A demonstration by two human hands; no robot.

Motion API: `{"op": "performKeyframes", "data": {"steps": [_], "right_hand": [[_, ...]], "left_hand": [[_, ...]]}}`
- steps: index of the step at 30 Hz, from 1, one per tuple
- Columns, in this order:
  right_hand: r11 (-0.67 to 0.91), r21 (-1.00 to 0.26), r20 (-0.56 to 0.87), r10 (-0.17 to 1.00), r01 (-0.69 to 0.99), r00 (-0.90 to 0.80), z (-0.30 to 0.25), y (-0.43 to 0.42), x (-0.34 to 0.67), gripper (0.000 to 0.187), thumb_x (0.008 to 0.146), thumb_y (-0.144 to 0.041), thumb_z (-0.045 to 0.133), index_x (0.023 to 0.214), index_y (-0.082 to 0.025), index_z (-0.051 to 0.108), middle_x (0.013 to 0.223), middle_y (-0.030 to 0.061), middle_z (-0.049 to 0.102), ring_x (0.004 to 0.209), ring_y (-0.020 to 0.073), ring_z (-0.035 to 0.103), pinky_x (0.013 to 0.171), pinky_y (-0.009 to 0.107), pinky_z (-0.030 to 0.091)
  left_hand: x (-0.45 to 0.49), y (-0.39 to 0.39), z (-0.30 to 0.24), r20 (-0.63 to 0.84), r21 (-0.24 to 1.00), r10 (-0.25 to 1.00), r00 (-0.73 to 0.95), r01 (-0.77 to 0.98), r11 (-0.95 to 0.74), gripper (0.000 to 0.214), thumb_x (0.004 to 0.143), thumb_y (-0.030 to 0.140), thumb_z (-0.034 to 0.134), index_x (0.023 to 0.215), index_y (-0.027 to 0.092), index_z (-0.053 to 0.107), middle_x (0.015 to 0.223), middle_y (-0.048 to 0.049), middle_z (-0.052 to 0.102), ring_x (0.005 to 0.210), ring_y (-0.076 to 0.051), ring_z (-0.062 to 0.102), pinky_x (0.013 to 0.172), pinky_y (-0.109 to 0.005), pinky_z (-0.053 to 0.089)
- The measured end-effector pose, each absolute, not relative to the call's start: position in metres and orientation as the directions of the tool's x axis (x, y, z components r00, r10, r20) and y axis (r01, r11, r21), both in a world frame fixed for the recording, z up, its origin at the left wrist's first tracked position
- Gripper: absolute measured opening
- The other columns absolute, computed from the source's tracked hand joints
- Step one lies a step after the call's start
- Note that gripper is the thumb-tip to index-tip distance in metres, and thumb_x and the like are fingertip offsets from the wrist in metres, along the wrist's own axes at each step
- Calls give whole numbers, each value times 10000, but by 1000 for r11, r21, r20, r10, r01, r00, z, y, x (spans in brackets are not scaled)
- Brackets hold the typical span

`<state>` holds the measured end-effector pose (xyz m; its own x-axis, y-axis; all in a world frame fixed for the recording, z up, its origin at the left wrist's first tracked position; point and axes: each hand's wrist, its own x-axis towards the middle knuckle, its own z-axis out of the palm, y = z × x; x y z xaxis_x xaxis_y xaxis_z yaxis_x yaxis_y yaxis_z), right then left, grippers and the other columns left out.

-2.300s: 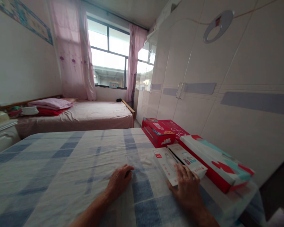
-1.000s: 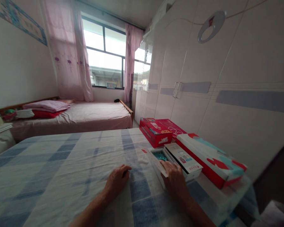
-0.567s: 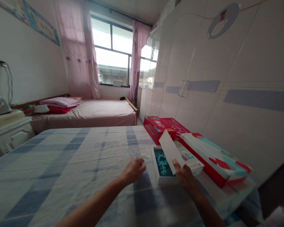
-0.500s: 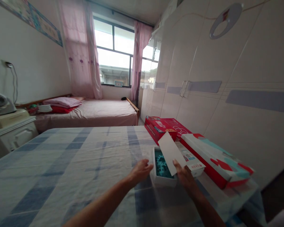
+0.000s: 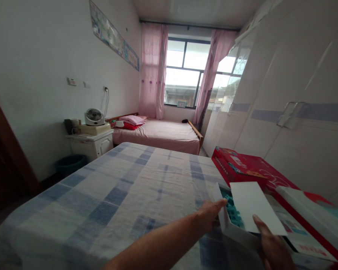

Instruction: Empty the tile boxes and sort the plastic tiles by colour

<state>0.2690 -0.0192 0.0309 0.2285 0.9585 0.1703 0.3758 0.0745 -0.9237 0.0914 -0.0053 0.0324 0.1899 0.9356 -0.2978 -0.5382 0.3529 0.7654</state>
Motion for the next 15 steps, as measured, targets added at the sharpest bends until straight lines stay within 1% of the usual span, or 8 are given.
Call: {"op": "performKeyframes", "data": {"steps": [2, 3, 4, 6, 7, 8, 11, 15], "right_hand": [[158, -896, 245, 955, 415, 164, 40, -25, 260, 511, 484, -394, 571, 943, -174, 613, 1073, 139, 659, 1204, 381, 469, 1037, 470, 359], [191, -882, 272, 953, 431, 136, 44, -27, 253, 547, 451, -374, 557, 950, -158, 614, 1107, 150, 643, 1205, 394, 462, 1062, 472, 324], [223, -864, 300, 948, 451, 106, 48, -29, 244, 585, 435, -370, 541, 966, -135, 616, 1128, 164, 630, 1194, 407, 468, 1071, 480, 305], [277, -835, 336, 941, 476, 41, 53, -30, 223, 639, 447, -383, 516, 1008, -93, 618, 1135, 185, 621, 1153, 421, 497, 1053, 505, 317], [292, -833, 337, 941, 470, 13, 54, -31, 210, 641, 472, -391, 512, 1024, -85, 620, 1131, 183, 623, 1136, 416, 510, 1037, 509, 336], [287, -848, 319, 948, 446, -5, 55, -31, 197, 623, 497, -395, 514, 1026, -87, 627, 1120, 174, 631, 1125, 408, 520, 1023, 505, 354], [209, -936, 207, 978, 282, -40, 56, -32, 154, 553, 584, -431, 541, 1018, -107, 652, 1104, 133, 650, 1127, 365, 529, 1002, 457, 397], [74, -997, 71, 985, 13, -157, 62, -30, 103, 555, 721, -532, 524, 1059, -109, 644, 1030, 110, 679, 1037, 302, 592, 854, 381, 509]], "left_hand": [[84, -12, 36, -264, 750, 944, 199, -573, 331, 451, 675, 506, 680, 939, 141, 654, 866, -101, 674, 764, -222, 636, 683, -339, 487], [79, -17, 39, -211, 726, 949, 232, -613, 311, 516, 692, 553, 646, 1000, 139, 650, 938, -117, 679, 838, -242, 640, 740, -360, 484], [73, -22, 41, -125, 689, 948, 291, -663, 294, 581, 710, 591, 610, 1068, 135, 635, 1010, -132, 674, 917, -259, 632, 800, -379, 471], [56, -32, 46, 74, 585, 912, 405, -758, 289, 690, 739, 640, 545, 1195, 123, 577, 1130, -153, 645, 1047, -280, 594, 900, -402, 426], [47, -38, 48, 143, 536, 891, 432, -791, 297, 722, 755, 651, 512, 1241, 117, 544, 1172, -158, 628, 1086, -286, 578, 930, -409, 407], [36, -44, 49, 176, 495, 882, 436, -814, 304, 735, 774, 652, 480, 1269, 111, 520, 1198, -161, 616, 1103, -289, 570, 946, -412, 396], [-1, -59, 50, 156, 414, 924, 349, -872, 260, 678, 828, 585, 421, 1274, 82, 510, 1158, -159, 643, 1073, -284, 595, 945, -398, 406], [-60, -77, 52, 21, 438, 977, 214, -880, 184, 574, 829, 526, 455, 1164, 78, 581, 978, -137, 707, 948, -268, 655, 875, -378, 463]]}}
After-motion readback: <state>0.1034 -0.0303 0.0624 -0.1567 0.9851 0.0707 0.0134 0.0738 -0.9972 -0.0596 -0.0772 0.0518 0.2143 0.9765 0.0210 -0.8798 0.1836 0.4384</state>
